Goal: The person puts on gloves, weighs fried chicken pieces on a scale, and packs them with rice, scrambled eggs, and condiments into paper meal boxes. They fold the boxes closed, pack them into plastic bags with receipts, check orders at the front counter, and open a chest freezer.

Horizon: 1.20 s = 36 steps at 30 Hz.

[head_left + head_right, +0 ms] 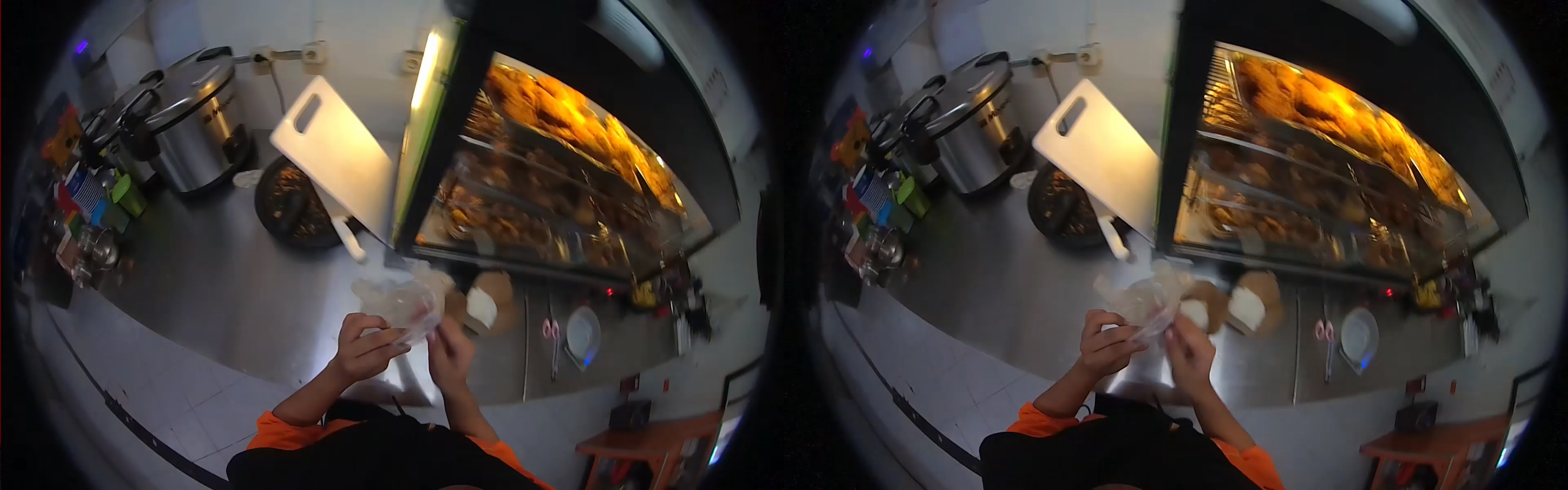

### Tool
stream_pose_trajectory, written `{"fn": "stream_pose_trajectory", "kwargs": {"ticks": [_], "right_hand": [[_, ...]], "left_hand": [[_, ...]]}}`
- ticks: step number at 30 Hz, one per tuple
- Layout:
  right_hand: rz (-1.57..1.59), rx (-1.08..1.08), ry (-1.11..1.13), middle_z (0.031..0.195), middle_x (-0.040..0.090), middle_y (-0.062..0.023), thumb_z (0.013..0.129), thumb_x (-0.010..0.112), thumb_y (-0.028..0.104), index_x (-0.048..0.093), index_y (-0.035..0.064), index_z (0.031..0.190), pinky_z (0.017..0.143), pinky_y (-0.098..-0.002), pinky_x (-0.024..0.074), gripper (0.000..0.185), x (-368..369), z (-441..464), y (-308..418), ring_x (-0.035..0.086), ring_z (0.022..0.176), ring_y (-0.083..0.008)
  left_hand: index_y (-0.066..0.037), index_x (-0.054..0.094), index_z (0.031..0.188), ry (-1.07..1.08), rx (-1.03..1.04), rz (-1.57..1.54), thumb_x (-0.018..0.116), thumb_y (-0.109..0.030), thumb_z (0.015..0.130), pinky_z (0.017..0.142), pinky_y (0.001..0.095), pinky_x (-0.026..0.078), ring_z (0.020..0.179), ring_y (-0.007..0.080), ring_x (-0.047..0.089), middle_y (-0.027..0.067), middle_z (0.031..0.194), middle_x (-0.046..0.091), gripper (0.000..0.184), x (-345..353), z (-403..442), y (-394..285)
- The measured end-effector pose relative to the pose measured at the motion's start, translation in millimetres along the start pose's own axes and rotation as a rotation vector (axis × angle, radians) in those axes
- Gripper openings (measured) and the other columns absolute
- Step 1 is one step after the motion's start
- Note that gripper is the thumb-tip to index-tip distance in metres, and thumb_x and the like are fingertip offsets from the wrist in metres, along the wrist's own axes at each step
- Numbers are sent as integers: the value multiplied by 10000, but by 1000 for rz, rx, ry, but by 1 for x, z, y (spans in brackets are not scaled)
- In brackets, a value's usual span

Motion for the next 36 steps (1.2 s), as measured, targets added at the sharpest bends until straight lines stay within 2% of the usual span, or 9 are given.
{"fn": "stream_pose_trajectory", "kwargs": {"ticks": [3,7,8,10,13,17,22,33,36], "right_hand": [[546,-23,-201,1291,307,-134,726,511,-89,36,56,1332,932,-298,338,784,-59,-30,-3,400,1124,-213],[169,-161,-642,1099,445,-90,686,566,-105,296,10,1170,850,-302,416,566,-153,-112,0,480,992,-187],[172,43,-669,949,484,-64,689,591,-57,395,25,992,783,-285,442,370,-173,-131,-12,503,889,-163],[425,86,-495,928,495,-63,727,577,1,424,33,970,759,-279,445,289,-193,-156,-44,506,867,-157],[-211,126,-307,936,497,-68,817,493,161,430,56,1008,724,-279,444,227,-237,-184,-53,501,852,-160],[125,143,-531,998,493,-85,829,474,217,412,61,1072,744,-283,444,296,-307,-191,-87,500,902,-185],[933,87,-640,1168,414,-130,808,468,389,349,75,1191,867,-354,386,509,-376,-162,-57,420,1069,-259],[1212,-140,-405,1250,346,-97,745,375,612,207,132,1315,944,-520,257,764,-454,-89,-64,322,1158,-306],[919,-16,-412,1208,347,-89,754,374,608,254,127,1289,928,-538,279,730,-461,-92,-66,365,1090,-278]], "left_hand": [[-88,588,713,155,1,-122,632,-10,554,589,283,397,689,207,519,23,778,596,182,60,-3,-69],[-62,585,778,285,-4,-256,610,19,539,608,293,415,695,218,505,47,850,592,254,138,-15,-151],[-57,578,800,340,-3,-305,598,12,552,616,290,420,730,218,503,55,869,585,258,156,-16,-171],[-65,584,831,421,29,-321,588,-23,572,617,283,426,734,203,492,47,899,568,262,188,-11,-210],[-62,582,846,546,61,-349,584,-48,595,617,278,427,767,201,497,57,933,554,251,232,-9,-258],[-42,566,865,655,104,-384,583,-36,611,655,300,424,843,226,508,86,972,537,254,275,-16,-299],[-27,552,862,226,95,-571,597,38,580,663,347,427,797,280,508,141,951,511,293,321,-2,-288],[2,552,852,410,-145,-680,572,33,647,674,312,444,771,265,532,124,856,530,208,440,26,-269],[-2,555,848,326,-217,-626,579,25,664,650,300,453,755,254,541,116,841,541,188,443,39,-253]]}}
Point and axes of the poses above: each hand's wrist, its own z-axis towards the middle knuckle, its own x-axis out of the palm, y = z × x, the point moved 9 cm from there along z, towards the middle knuckle
